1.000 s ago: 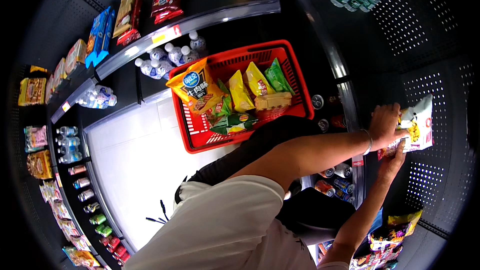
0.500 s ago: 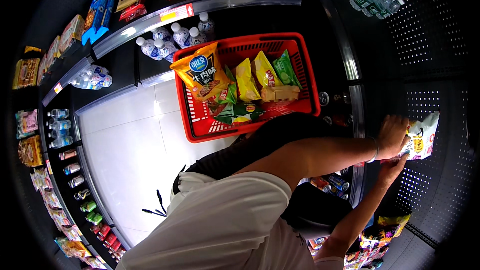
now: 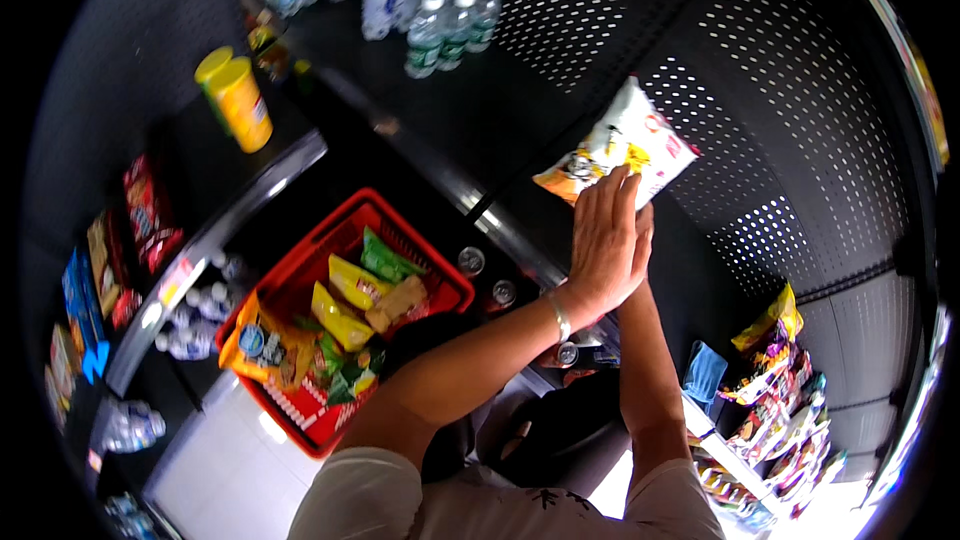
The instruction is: The person wipes a store shelf with a blue cloth and then restocks it with various snack items. They take bags of chips and other snacks from a red basket and place them on the shelf, arranging them in rows.
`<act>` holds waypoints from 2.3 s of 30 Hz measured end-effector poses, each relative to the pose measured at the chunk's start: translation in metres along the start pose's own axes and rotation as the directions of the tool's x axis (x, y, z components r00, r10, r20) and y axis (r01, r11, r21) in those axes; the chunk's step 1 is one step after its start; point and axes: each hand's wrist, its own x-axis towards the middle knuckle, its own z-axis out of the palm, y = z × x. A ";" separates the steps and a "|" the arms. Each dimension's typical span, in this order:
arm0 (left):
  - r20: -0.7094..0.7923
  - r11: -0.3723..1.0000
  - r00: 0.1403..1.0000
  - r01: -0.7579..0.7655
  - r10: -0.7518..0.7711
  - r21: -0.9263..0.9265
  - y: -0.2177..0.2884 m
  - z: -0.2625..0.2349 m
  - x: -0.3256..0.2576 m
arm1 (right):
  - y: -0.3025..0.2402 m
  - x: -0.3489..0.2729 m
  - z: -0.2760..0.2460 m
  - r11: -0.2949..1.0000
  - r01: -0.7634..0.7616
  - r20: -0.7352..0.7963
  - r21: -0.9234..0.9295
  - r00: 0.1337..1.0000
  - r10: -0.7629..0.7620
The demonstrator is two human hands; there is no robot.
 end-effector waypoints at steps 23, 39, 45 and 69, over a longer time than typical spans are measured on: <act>0.201 0.964 0.959 -0.156 0.200 -0.215 0.019 -0.012 0.003 | 0.072 0.150 0.105 0.906 -0.005 -0.275 -0.424 0.954 -0.124; 0.186 0.974 0.965 -0.152 0.183 -0.165 0.012 -0.006 -0.002 | 0.091 0.153 0.079 0.768 0.055 -0.148 -0.638 0.970 -0.192; 0.179 0.980 0.970 -0.139 0.165 -0.145 0.008 -0.005 -0.002 | 0.076 0.147 0.074 0.814 -0.056 -0.159 -0.578 0.986 -0.045; 0.377 0.981 0.905 0.178 -0.194 0.076 -0.283 0.050 0.087 | 0.078 0.115 0.057 0.943 0.154 0.013 -0.296 0.987 -0.157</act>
